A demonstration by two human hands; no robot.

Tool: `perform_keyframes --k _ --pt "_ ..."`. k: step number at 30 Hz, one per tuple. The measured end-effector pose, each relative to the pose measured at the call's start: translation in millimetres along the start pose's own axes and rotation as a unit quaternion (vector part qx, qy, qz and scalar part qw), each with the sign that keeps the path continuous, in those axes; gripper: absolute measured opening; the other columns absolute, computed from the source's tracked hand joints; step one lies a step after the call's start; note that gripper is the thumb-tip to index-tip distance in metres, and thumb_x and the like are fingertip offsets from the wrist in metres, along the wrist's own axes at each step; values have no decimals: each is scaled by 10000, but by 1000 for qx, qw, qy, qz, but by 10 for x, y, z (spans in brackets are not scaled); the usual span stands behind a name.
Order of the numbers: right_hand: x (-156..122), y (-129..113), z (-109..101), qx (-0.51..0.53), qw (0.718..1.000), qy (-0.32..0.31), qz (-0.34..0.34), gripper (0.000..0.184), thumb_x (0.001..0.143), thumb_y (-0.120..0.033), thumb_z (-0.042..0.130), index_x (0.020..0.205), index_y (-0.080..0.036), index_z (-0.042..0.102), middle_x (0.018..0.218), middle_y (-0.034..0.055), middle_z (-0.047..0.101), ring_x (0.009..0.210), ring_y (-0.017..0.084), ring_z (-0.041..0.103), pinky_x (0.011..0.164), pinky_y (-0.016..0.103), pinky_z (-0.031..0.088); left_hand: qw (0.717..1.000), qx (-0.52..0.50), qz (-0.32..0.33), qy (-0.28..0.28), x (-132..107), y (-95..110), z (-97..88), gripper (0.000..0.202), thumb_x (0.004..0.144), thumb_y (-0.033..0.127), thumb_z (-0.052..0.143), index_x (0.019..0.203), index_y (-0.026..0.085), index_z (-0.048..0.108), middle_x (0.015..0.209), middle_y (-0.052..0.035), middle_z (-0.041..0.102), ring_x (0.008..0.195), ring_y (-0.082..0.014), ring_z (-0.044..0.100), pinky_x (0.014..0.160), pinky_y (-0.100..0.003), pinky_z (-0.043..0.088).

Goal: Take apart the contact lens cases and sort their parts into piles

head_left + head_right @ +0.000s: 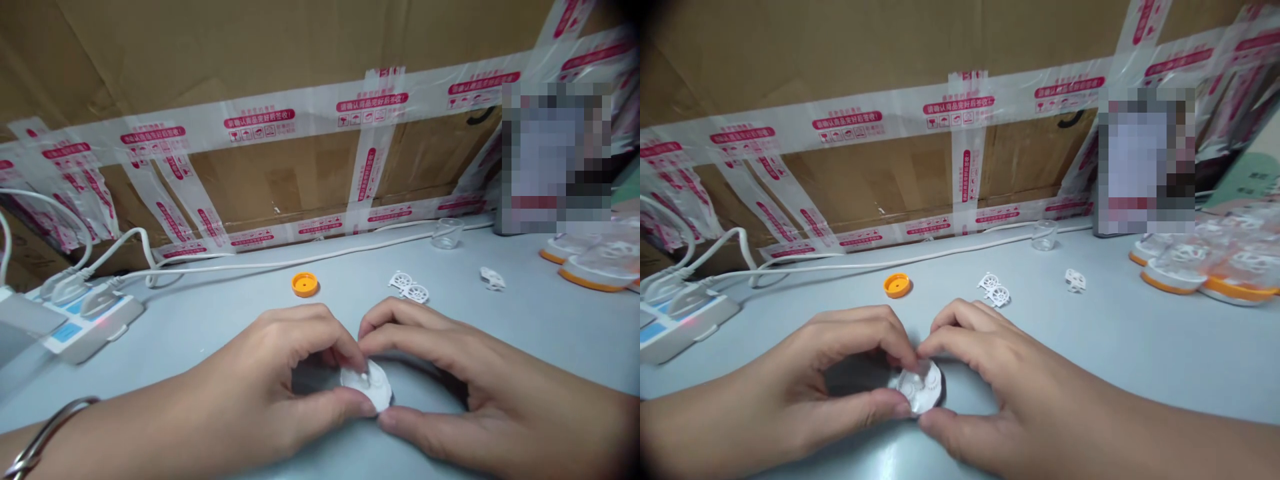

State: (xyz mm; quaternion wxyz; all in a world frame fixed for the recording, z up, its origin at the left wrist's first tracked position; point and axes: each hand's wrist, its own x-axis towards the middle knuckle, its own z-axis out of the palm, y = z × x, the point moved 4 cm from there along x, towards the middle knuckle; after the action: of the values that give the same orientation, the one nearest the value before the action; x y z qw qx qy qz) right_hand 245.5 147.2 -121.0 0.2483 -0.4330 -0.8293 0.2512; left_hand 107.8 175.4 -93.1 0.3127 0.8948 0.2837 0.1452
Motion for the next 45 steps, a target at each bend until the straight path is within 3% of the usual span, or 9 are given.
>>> perform_keyframes --k 6,11,16,23,27,33,45 --pt "19 17 9 34 999 -11 31 173 707 -274 617 866 -227 569 940 28 555 926 163 522 806 262 453 997 34 -62 7 78 -33 45 89 677 249 676 696 173 634 673 21 580 642 -87 528 569 -162 400" --pt "53 1 -11 49 998 -26 41 159 677 -233 632 822 -215 569 916 29 559 909 166 527 804 271 448 990 102 -98 -10 101 24 51 43 669 229 666 701 203 657 634 34 601 600 -89 536 559 -168 392" --pt "66 -28 -16 57 997 -27 42 178 675 -218 626 846 -220 577 916 24 562 900 167 533 810 282 444 962 225 -145 -57 119 142 94 66 661 158 600 664 176 663 629 -4 618 568 -119 547 536 -197 392" --pt "43 -56 -20 62 997 -26 48 146 690 -218 625 825 -218 570 930 13 551 915 154 517 827 265 423 934 317 -140 -89 155 290 148 111 680 216 579 611 158 643 620 -35 610 533 -142 530 484 -221 355" --pt "24 -53 -27 53 997 -23 47 153 702 -247 621 839 -215 560 920 4 552 912 146 513 825 262 413 936 297 -173 -80 139 263 124 80 654 194 592 644 152 659 639 -32 622 567 -140 542 514 -216 366" --pt "13 -30 -29 45 998 -28 45 192 709 -324 623 851 -215 555 934 15 546 907 163 508 808 290 411 979 107 -171 -31 73 81 49 142 653 324 636 708 197 667 588 30 614 534 -96 541 453 -165 344" --pt "-21 -41 -41 35 999 -26 2 231 725 -331 611 901 -191 557 929 32 523 872 150 492 779 282 407 971 159 -178 1 8 194 84 98 635 226 572 662 166 644 566 1 610 505 -113 523 472 -196 361"
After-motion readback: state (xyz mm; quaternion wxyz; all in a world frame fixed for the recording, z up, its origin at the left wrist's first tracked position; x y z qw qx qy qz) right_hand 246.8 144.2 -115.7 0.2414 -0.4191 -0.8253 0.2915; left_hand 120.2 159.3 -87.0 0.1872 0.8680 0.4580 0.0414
